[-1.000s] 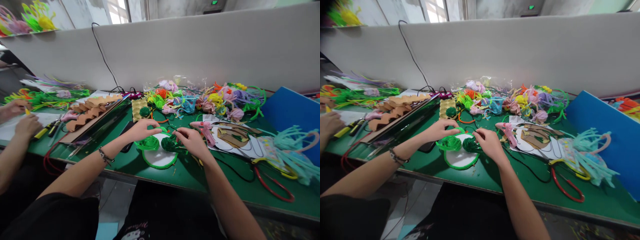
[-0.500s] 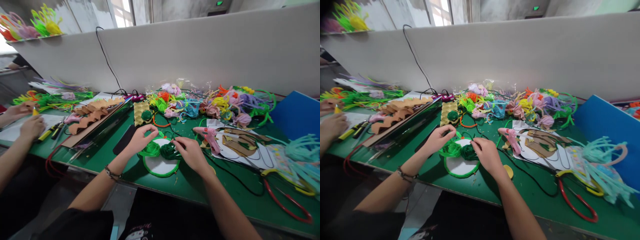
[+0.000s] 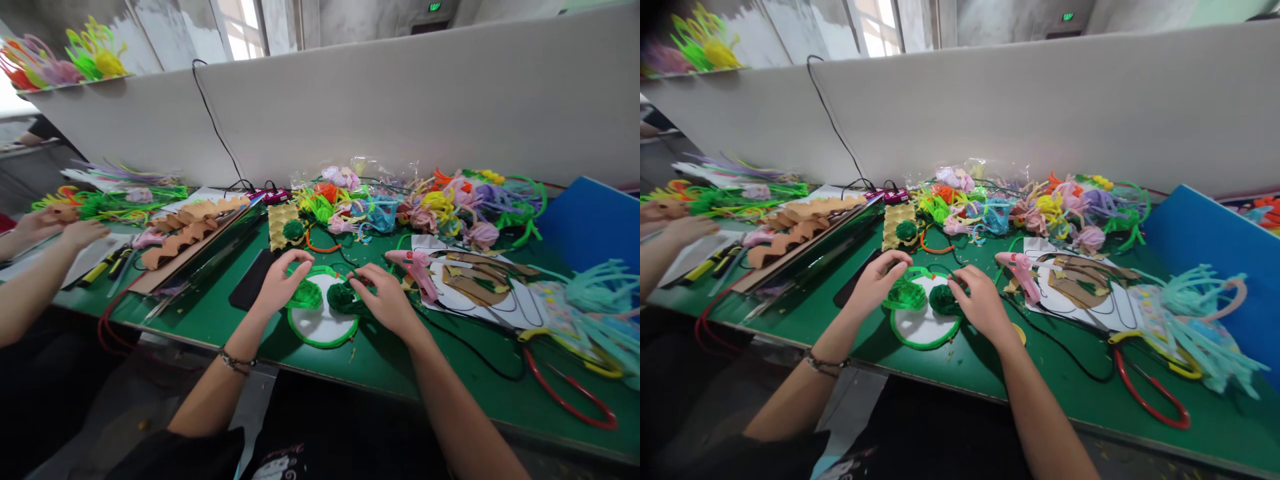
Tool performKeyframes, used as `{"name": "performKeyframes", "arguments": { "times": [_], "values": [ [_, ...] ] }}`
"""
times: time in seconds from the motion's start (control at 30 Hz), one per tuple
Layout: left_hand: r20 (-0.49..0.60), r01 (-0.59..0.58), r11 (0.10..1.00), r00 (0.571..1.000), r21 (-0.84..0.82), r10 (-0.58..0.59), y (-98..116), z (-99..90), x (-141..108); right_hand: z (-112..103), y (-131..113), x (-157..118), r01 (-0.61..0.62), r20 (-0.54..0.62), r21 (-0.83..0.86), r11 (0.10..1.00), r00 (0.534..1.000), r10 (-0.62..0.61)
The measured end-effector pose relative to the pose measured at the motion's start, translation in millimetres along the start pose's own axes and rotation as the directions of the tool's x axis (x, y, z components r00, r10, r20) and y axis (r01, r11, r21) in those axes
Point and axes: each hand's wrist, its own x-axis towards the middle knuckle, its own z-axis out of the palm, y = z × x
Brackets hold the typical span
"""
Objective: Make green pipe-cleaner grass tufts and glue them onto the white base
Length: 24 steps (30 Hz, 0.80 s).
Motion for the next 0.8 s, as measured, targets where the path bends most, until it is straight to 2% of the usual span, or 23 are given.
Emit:
{"name": "performKeyframes", "arguments": {
  "times": [0.2,0.33,0.43,0.53,0.67,0.8],
  "values": [
    [-0.169,0.06,0.997,0.983,-0.05,-0.068,-14.7,-10.9,-17.9,-0.9,2.8,-1.8,-0.046,-0.014,0.101,0.994,0.999,0.048],
    [-0.126,0.087,0.995,0.989,0.054,-0.08,-19.8,-15.2,-29.6,-1.2,4.3,-7.9,-0.093,-0.035,0.147,0.985,0.994,0.099],
    [-0.065,0.029,0.988,0.998,0.155,-0.019,-14.6,-13.3,-33.0,-0.5,1.8,-13.2,-0.119,-0.049,0.185,0.976,0.99,0.13],
    [-0.029,-0.024,0.983,0.999,0.181,0.03,-8.0,-8.1,-33.7,1.3,-3.0,-17.1,-0.134,-0.053,0.201,0.97,0.988,0.148],
    [-0.111,-0.013,0.988,0.993,0.157,0.03,-6.0,-2.2,-38.2,3.1,-7.1,-17.1,-0.143,-0.025,0.195,0.97,0.988,0.151],
    [-0.212,0.007,0.994,0.977,0.11,0.017,-6.9,-1.4,-49.6,0.4,-6.2,-9.6,-0.153,0.062,0.189,0.97,0.988,0.143]
  ]
}}
